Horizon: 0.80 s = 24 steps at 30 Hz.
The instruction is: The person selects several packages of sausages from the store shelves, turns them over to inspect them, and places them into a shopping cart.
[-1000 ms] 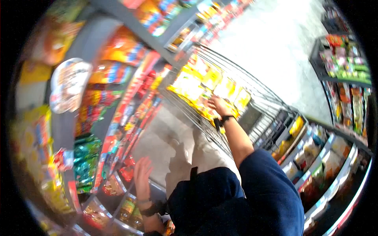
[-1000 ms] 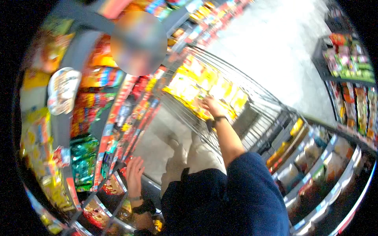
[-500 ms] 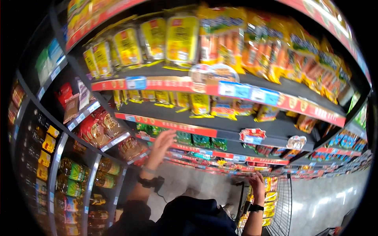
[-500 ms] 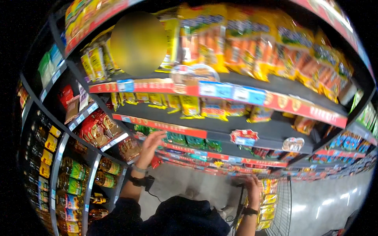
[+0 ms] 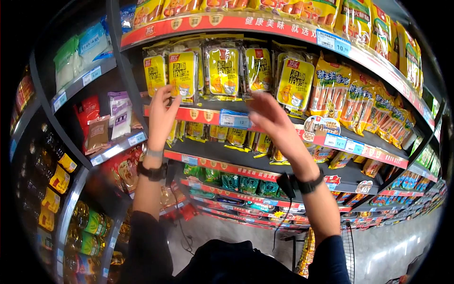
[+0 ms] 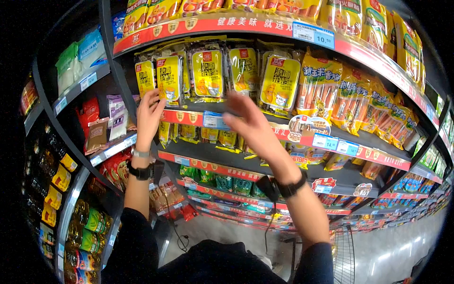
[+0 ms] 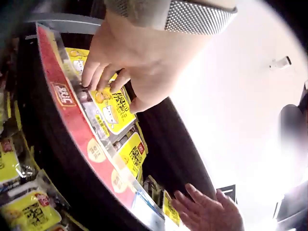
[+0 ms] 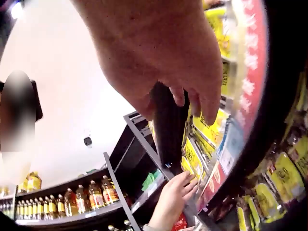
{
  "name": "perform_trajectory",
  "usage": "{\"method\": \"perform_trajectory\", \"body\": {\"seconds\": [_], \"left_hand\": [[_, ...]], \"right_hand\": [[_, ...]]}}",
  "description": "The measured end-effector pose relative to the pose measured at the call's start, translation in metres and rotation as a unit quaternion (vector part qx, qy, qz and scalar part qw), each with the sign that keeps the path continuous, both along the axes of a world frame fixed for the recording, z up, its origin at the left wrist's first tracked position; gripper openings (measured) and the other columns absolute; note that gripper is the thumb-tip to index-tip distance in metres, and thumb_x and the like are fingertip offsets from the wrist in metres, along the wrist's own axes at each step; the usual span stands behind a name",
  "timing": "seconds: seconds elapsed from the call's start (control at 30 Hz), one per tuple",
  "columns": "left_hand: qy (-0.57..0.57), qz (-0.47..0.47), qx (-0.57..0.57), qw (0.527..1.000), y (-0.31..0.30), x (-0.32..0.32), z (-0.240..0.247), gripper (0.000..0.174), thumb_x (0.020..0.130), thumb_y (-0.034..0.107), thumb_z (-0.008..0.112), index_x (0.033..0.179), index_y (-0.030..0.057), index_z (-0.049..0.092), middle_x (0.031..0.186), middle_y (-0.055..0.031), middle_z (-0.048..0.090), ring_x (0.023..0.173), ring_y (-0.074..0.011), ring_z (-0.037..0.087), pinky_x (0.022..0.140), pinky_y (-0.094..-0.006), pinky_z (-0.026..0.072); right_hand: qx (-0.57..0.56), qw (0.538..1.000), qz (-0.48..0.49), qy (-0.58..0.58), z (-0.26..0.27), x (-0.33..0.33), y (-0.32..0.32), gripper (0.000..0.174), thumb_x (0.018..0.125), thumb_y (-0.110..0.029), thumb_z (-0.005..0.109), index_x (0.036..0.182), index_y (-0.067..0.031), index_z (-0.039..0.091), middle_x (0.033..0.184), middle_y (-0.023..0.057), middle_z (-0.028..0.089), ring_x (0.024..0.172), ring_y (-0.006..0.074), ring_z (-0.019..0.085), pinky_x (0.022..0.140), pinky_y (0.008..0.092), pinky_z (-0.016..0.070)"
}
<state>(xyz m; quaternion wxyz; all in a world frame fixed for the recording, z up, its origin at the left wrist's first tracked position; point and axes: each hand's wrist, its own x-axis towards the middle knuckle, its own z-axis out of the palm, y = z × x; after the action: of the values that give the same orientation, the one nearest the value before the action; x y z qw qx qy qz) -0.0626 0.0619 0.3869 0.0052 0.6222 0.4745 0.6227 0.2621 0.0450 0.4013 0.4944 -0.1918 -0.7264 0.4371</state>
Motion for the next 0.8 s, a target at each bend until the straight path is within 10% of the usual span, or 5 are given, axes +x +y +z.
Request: {"method": "perform_trajectory", "body": {"seconds": [0.13,0.2,0.37,0.57,0.8], "left_hand": [[0.077,0.063,-0.025,0.995,0.010,-0.005,0.025,0.050,0.091,0.026,0.072,0.125,-0.0067,0.056,0.114,-0.0260,0.065,0.105,-0.0381,0.064,0.091,-0.0410,0.0510],[0.132,0.116,0.007,0.984,0.025,-0.011,0.022,0.057,0.086,0.034,0.075,0.118,-0.0096,0.057,0.110,-0.0303,0.065,0.107,-0.0450,0.061,0.092,-0.0504,0.0490],[0.125,0.106,-0.015,0.986,0.008,0.000,0.043,0.076,0.078,0.039,0.084,0.125,-0.0146,0.056,0.113,-0.0314,0.068,0.106,-0.0426,0.066,0.092,-0.0446,0.0524],[0.051,0.004,-0.049,0.997,0.031,-0.010,0.029,0.055,0.072,0.032,0.089,0.104,-0.0052,0.064,0.094,-0.0210,0.071,0.089,-0.0318,0.070,0.079,-0.0402,0.0539],[-0.017,-0.234,0.014,0.972,0.036,-0.022,0.014,0.053,0.078,0.000,0.083,0.124,-0.0020,0.057,0.117,-0.0105,0.068,0.107,-0.0178,0.066,0.093,-0.0306,0.0542]], "right_hand": [[0.000,0.994,-0.104,-0.038,0.031,-0.054,0.066,0.075,0.092,-0.029,0.070,0.147,0.0102,0.036,0.146,0.0261,0.049,0.136,0.0310,0.047,0.112,0.0390,0.0381],[-0.048,0.993,-0.103,-0.044,0.029,-0.069,0.101,0.060,0.094,-0.028,0.069,0.141,0.0001,0.047,0.128,0.0114,0.061,0.112,0.0208,0.057,0.093,0.0348,0.0470],[-0.003,0.973,-0.213,-0.086,0.048,-0.090,0.096,0.049,0.089,-0.026,0.076,0.126,0.0031,0.061,0.110,0.0093,0.069,0.098,0.0151,0.063,0.084,0.0311,0.0499],[0.013,0.981,-0.181,-0.073,0.049,-0.097,0.090,0.033,0.085,-0.017,0.080,0.105,0.0064,0.069,0.094,0.0125,0.074,0.079,0.0173,0.069,0.074,0.0340,0.0547],[0.102,0.978,-0.161,-0.080,0.053,-0.102,0.050,0.038,0.084,-0.004,0.075,0.118,0.0011,0.060,0.108,0.0130,0.071,0.097,0.0191,0.068,0.086,0.0340,0.0525]]}}
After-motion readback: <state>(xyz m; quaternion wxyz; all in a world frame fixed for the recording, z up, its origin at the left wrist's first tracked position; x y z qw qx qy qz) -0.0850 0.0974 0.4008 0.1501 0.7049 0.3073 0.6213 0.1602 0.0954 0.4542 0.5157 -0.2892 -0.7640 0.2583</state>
